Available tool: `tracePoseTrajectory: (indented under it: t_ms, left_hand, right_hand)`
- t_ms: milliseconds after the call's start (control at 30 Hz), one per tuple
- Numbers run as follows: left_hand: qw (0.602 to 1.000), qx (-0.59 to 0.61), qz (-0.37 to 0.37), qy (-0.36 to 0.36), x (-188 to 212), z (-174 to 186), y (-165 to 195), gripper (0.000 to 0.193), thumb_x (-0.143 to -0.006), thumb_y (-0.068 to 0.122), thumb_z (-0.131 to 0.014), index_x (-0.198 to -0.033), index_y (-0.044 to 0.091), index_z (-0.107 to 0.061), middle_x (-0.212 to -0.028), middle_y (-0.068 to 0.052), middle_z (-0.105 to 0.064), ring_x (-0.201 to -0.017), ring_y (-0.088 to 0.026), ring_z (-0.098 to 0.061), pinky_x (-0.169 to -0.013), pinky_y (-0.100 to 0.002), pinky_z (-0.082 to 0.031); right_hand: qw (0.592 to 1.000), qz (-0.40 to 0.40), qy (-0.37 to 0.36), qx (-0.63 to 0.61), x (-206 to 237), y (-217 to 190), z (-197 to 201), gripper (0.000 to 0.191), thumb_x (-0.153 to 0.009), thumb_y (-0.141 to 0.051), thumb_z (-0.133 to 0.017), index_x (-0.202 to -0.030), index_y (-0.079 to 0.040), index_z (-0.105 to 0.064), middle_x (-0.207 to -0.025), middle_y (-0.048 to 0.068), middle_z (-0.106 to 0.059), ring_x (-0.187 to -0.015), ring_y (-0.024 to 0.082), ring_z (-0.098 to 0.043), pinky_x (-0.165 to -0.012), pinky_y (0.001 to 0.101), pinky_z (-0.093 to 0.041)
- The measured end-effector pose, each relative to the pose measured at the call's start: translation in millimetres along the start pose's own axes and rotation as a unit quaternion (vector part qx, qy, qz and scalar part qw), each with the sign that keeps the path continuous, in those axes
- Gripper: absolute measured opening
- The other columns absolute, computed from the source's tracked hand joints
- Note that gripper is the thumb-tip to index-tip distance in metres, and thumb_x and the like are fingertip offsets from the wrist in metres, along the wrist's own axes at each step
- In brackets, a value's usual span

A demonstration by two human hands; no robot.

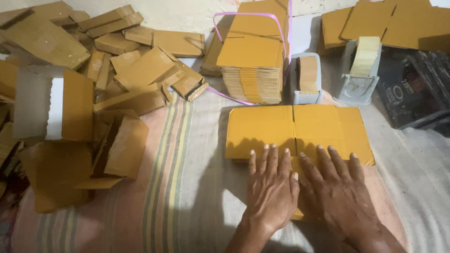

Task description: The person folds flat cardboard sheets into small rectangular boxes by hand, pressing the flaps to form the sides and stacking the finished boxes. The person handles each box individually and places completed units into a growing stack.

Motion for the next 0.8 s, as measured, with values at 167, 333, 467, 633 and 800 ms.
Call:
tracePoseTrajectory:
  t_ms: [167, 333, 467, 633, 800]
  left_hand:
    - [0.999, 0.002, -0.003, 0.04, -4, 1, 5, 0.058, -0.106, 0.031, -0.036, -0.154, -0.001, -0.036, -0.158, -0.034, -0.028, -0.151, -0.047, -0.02, -0.124, -0.059, -0.004]
    - [0.997, 0.008, -0.028, 0.071, 4, 0, 3, 0.058, -0.105, 0.029, -0.039, -0.154, -0.001, -0.04, -0.159, -0.035, -0.031, -0.153, -0.047, -0.022, -0.126, -0.057, -0.007]
    - [0.997, 0.022, -0.025, 0.067, 1, 1, 2, 0.058, -0.106, 0.03, -0.041, -0.155, -0.001, -0.038, -0.161, -0.034, -0.03, -0.153, -0.046, -0.022, -0.127, -0.058, -0.007]
    - [0.998, 0.024, -0.007, 0.061, 3, 7, 5, 0.065, -0.1, 0.042, -0.046, -0.153, 0.006, -0.039, -0.157, -0.029, -0.031, -0.147, -0.046, -0.024, -0.117, -0.069, -0.005]
    - [0.998, 0.055, 0.022, 0.014, 7, 8, 4, 0.058, -0.105, 0.04, -0.044, -0.157, 0.014, -0.041, -0.156, -0.026, -0.037, -0.146, -0.045, -0.031, -0.118, -0.067, -0.017]
  right_hand:
    - [0.998, -0.017, -0.018, 0.061, 1, -2, -7, 0.071, -0.085, -0.032, -0.049, -0.154, -0.015, -0.043, -0.155, 0.014, -0.043, -0.146, 0.034, -0.037, -0.119, 0.0586, -0.026]
    - [1.0, -0.025, 0.018, -0.002, 3, -1, 0, 0.063, -0.084, -0.025, -0.053, -0.145, -0.012, -0.049, -0.153, 0.012, -0.05, -0.143, 0.032, -0.044, -0.118, 0.0609, -0.028]
    - [0.998, -0.062, 0.0, 0.03, 3, -3, 3, 0.064, -0.085, -0.036, -0.059, -0.146, -0.019, -0.052, -0.148, 0.01, -0.052, -0.14, 0.033, -0.046, -0.112, 0.0602, -0.036]
    - [0.997, -0.068, 0.009, -0.035, 5, -3, 9, 0.065, -0.082, -0.034, -0.063, -0.145, -0.018, -0.054, -0.147, 0.014, -0.054, -0.141, 0.036, -0.047, -0.1, 0.0512, -0.047]
    - [0.997, -0.076, 0.009, -0.027, 7, 0, 12, 0.062, -0.081, -0.028, -0.063, -0.143, -0.02, -0.056, -0.147, 0.01, -0.056, -0.14, 0.033, -0.048, -0.104, 0.05, -0.048]
Point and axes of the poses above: each hand's wrist, its own x-axis away from the middle knuckle, its own z-axis out of the back of the hand, y = z × x, the point moved 4 cm from there along -x, towards the middle knuckle
